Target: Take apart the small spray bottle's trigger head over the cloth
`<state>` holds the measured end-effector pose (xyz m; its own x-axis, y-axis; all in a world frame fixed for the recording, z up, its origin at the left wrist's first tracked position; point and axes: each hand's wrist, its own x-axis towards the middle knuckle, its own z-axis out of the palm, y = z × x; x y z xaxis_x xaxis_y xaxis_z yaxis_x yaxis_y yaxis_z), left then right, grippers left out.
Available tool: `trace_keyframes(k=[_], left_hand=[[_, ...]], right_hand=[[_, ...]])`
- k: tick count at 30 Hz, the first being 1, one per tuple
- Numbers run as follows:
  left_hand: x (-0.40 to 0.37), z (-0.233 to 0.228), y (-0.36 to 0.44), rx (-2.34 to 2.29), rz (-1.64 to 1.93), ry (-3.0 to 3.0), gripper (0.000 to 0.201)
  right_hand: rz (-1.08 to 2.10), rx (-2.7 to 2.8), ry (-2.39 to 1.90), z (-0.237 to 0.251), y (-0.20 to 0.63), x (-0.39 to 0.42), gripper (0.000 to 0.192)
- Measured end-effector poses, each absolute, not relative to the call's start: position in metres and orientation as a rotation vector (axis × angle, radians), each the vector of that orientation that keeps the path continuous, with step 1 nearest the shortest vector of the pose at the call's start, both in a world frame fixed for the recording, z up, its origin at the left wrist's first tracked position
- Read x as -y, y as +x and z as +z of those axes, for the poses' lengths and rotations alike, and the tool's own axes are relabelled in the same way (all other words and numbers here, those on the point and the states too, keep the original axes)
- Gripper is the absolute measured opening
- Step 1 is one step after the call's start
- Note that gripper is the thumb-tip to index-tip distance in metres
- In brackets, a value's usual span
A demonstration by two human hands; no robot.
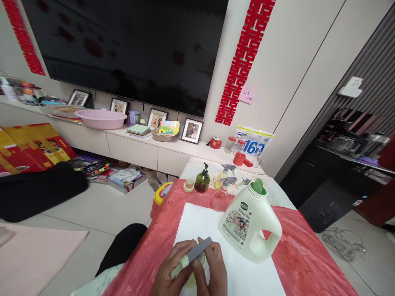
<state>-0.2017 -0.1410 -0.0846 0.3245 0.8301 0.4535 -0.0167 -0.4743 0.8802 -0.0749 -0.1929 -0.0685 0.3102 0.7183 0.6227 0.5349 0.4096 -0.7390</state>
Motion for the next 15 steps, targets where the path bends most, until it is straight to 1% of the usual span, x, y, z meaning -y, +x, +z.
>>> trace_keyframes(k=[3,7,12,15], left_hand=[[0.146,-0.075,-0.203,-0.761,1.173,1.72,0.034],[0.15,-0.079,-0.204,-0.832,1.085,1.681,0.034],[0.147,-0.087,-0.203,-0.815,1.167,1.719,0.031],[0.146,-0.086,-0.203,-0.807,1.2,1.726,0.029]], right_hand=[[0.164,1.352,-1.242,-0.067,-0.073,0.194,0.026],[0.078,1.324,-1.286,-0.069,-0.072,0.193,0.021],[0.071,1.215,-1.357,-0.072,-0.078,0.191,0.024],[0.119,1.219,-1.276,-0.07,-0.081,0.19,0.03]])
